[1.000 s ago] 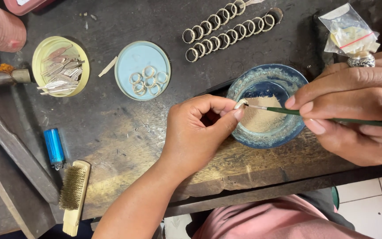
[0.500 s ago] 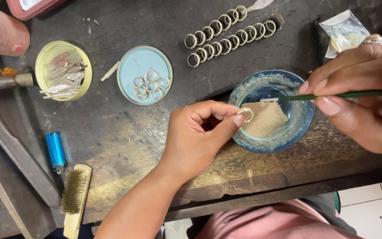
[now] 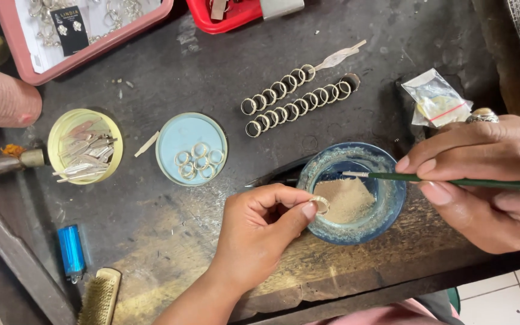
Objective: Applying soldering paste and small solder pieces to metal rings using a fine brush at a jewelry workbench
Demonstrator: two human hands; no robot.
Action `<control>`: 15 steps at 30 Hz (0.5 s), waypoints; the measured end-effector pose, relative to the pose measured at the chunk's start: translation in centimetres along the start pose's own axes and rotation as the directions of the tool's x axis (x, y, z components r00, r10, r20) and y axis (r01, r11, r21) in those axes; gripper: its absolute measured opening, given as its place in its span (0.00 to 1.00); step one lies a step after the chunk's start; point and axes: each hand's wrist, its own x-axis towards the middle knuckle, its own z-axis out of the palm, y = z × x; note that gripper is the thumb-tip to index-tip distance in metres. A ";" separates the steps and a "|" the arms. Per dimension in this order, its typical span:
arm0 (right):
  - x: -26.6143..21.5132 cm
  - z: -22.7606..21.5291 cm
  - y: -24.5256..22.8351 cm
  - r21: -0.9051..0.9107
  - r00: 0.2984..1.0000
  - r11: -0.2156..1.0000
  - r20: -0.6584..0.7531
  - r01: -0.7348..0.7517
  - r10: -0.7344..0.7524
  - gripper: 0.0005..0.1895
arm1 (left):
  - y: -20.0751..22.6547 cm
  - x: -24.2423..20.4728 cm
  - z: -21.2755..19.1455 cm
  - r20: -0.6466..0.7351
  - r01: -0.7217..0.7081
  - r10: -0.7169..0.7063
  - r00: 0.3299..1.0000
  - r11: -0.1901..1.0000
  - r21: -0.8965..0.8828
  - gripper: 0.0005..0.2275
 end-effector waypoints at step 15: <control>1.8 0.4 0.6 -0.007 0.865 0.930 0.363 -0.369 0.346 0.03 | -0.9 0.3 -0.2 0.078 0.292 -0.288 0.955 0.849 -0.441 0.04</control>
